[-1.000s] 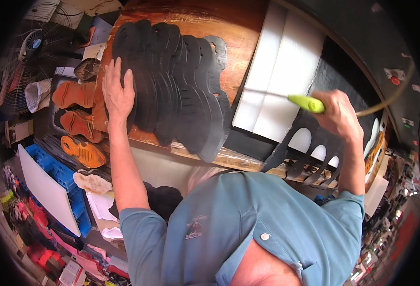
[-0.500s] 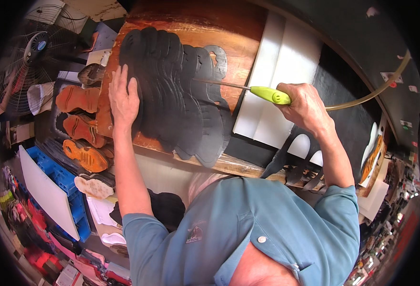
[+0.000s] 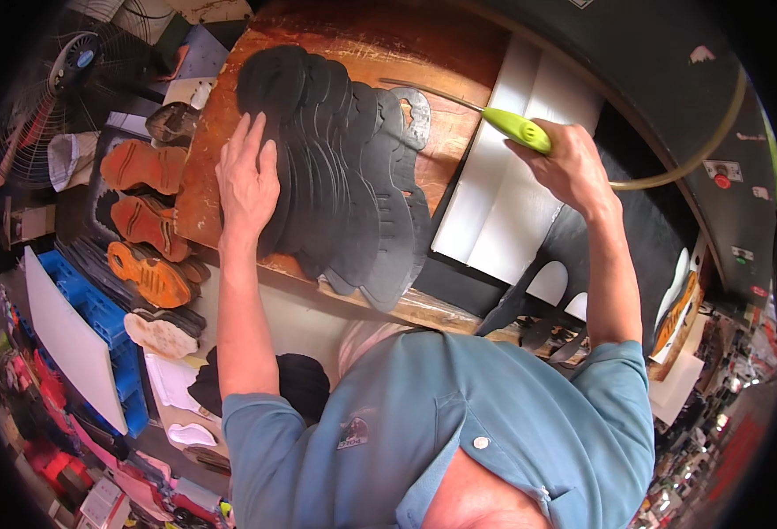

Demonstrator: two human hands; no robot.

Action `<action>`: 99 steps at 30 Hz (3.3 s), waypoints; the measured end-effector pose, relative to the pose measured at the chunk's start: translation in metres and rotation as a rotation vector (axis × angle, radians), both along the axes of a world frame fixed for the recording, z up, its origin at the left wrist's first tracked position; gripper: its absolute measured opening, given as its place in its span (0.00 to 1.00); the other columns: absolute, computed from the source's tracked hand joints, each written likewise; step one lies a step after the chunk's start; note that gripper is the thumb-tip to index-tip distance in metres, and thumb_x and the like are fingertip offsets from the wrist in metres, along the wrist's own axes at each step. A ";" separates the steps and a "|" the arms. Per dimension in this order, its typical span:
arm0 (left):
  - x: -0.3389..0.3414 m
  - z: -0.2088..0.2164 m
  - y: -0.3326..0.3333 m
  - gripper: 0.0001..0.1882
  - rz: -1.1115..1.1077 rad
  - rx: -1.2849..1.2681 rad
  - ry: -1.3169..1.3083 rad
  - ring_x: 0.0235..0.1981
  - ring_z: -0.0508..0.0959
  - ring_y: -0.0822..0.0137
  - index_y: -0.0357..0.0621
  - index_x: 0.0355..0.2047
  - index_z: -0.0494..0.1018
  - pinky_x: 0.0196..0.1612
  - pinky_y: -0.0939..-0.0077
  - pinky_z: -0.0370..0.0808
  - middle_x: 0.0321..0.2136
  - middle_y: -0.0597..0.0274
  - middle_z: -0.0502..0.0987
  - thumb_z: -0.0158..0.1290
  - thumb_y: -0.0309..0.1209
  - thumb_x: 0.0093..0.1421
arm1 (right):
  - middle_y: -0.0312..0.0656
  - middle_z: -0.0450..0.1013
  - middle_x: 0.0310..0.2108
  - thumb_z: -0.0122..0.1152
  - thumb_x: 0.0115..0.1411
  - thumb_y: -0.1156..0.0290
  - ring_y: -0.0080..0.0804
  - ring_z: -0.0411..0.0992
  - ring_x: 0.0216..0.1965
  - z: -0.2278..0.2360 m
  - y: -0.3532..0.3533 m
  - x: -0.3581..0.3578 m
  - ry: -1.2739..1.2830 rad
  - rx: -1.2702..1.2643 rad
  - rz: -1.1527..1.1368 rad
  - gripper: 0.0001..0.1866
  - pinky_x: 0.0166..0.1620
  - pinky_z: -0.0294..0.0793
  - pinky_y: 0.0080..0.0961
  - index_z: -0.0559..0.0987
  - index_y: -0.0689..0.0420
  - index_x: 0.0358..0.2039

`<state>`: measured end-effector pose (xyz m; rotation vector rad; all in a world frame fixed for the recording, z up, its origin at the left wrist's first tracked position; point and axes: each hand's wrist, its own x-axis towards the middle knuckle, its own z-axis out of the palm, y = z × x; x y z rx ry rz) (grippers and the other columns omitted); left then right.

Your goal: The person uses a green-handled tool to separate a stack of black shoe insoles on a wooden workbench. They repeatedly apply the tool between the insoles, peel them apart, and stack the separated pieces. The process is repeated multiple times throughout the clip.

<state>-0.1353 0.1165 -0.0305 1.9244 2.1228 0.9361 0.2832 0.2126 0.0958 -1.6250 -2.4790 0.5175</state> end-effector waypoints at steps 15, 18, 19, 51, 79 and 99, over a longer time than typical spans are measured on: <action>0.068 0.001 -0.011 0.29 0.014 0.046 -0.209 0.68 0.75 0.42 0.38 0.66 0.77 0.71 0.50 0.70 0.66 0.43 0.76 0.64 0.39 0.69 | 0.52 0.79 0.25 0.76 0.62 0.67 0.55 0.80 0.29 0.039 -0.113 0.062 -0.143 -0.356 0.024 0.10 0.35 0.77 0.44 0.85 0.59 0.32; 0.080 -0.001 -0.016 0.29 0.067 0.004 -0.261 0.71 0.73 0.46 0.42 0.67 0.77 0.73 0.55 0.69 0.69 0.47 0.75 0.64 0.42 0.71 | 0.52 0.76 0.23 0.77 0.59 0.69 0.56 0.78 0.27 0.038 -0.138 0.059 -0.100 -0.342 0.097 0.10 0.33 0.76 0.44 0.83 0.60 0.31; 0.083 -0.001 -0.017 0.29 0.072 0.015 -0.262 0.71 0.73 0.46 0.42 0.67 0.77 0.73 0.55 0.69 0.69 0.47 0.75 0.64 0.43 0.71 | 0.52 0.77 0.23 0.78 0.58 0.69 0.57 0.78 0.28 0.036 -0.144 0.059 -0.108 -0.362 0.106 0.10 0.33 0.76 0.44 0.83 0.59 0.31; 0.094 0.010 -0.018 0.42 0.246 -0.131 -0.496 0.64 0.81 0.47 0.28 0.70 0.71 0.66 0.58 0.76 0.63 0.34 0.79 0.71 0.41 0.63 | 0.56 0.79 0.25 0.77 0.65 0.65 0.54 0.80 0.27 0.020 -0.062 0.062 0.005 -0.101 0.141 0.13 0.34 0.78 0.43 0.85 0.62 0.35; 0.095 0.035 -0.070 0.46 0.155 -0.315 -1.136 0.74 0.70 0.45 0.22 0.75 0.59 0.74 0.57 0.68 0.72 0.29 0.67 0.68 0.39 0.69 | 0.66 0.81 0.46 0.71 0.68 0.51 0.64 0.80 0.51 -0.065 -0.080 -0.111 0.110 -0.022 0.105 0.34 0.59 0.79 0.47 0.79 0.72 0.59; 0.125 0.014 -0.087 0.41 0.184 -0.308 -0.856 0.60 0.80 0.36 0.30 0.67 0.71 0.63 0.52 0.77 0.58 0.32 0.80 0.71 0.46 0.62 | 0.50 0.81 0.45 0.87 0.53 0.51 0.37 0.81 0.45 -0.072 -0.062 -0.127 0.685 -0.603 -0.169 0.54 0.48 0.82 0.32 0.69 0.70 0.70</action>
